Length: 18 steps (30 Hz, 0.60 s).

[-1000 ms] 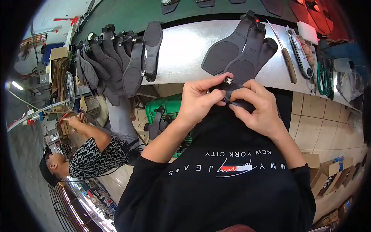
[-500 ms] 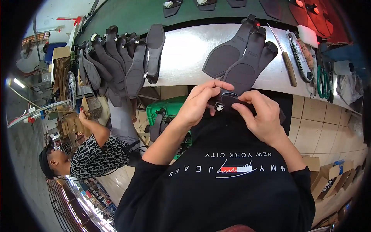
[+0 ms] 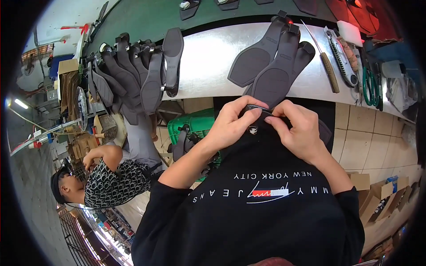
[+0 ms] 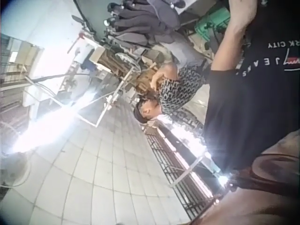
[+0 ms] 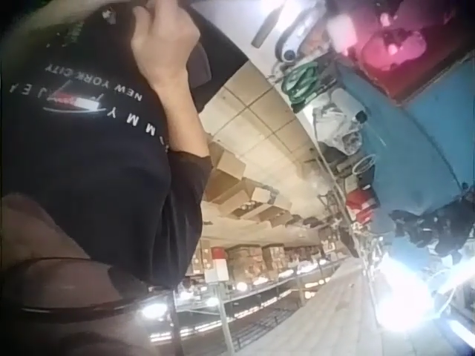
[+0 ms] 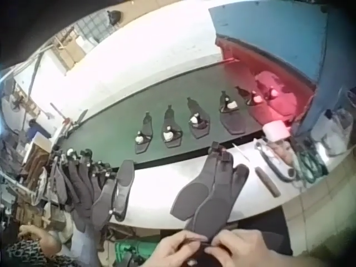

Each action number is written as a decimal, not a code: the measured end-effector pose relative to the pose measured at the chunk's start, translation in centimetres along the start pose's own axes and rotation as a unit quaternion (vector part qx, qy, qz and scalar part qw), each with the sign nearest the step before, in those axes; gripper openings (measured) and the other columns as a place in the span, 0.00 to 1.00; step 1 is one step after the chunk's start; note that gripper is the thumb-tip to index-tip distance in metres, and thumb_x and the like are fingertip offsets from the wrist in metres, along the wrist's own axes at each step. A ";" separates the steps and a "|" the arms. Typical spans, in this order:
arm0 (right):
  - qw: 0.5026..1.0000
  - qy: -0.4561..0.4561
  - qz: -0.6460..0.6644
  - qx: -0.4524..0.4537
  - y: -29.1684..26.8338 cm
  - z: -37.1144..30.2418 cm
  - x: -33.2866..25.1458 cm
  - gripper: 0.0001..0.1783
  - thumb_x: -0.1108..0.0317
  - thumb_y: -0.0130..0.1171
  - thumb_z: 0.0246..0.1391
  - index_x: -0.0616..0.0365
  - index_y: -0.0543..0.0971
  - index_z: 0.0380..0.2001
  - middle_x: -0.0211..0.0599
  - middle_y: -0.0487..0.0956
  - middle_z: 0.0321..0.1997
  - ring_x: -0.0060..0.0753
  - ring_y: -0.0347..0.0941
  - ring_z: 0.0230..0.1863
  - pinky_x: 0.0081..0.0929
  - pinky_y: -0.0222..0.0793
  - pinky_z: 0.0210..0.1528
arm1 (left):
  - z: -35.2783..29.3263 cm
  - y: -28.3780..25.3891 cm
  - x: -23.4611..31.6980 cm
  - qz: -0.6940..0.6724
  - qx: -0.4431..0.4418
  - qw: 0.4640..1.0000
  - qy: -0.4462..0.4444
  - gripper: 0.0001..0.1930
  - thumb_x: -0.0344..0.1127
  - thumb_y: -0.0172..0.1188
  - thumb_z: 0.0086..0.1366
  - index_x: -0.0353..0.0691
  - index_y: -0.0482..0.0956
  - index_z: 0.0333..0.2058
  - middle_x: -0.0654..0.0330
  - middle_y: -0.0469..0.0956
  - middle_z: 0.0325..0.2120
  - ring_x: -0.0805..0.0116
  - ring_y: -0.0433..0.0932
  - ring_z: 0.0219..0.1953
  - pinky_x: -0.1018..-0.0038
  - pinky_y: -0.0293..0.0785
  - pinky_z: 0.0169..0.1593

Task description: Assembling and trimming shoe components on a factory production line.

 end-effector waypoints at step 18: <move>0.963 0.021 -0.162 0.215 -6.8 5.4 5.0 0.16 0.80 0.59 0.46 0.61 0.78 0.42 0.42 0.78 0.37 0.47 0.73 0.40 0.37 0.69 0.44 | -0.6 -6.7 -1.5 -0.270 0.180 0.945 0.044 0.14 0.30 0.54 0.66 0.33 0.75 0.49 0.55 0.79 0.42 0.69 0.80 0.39 0.73 0.81 0.36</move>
Point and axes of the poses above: each hand's wrist, its own z-axis towards the middle knuckle, its own y-axis out of the palm, x = y × z, the point moved 1 cm from there along z, towards the middle knuckle
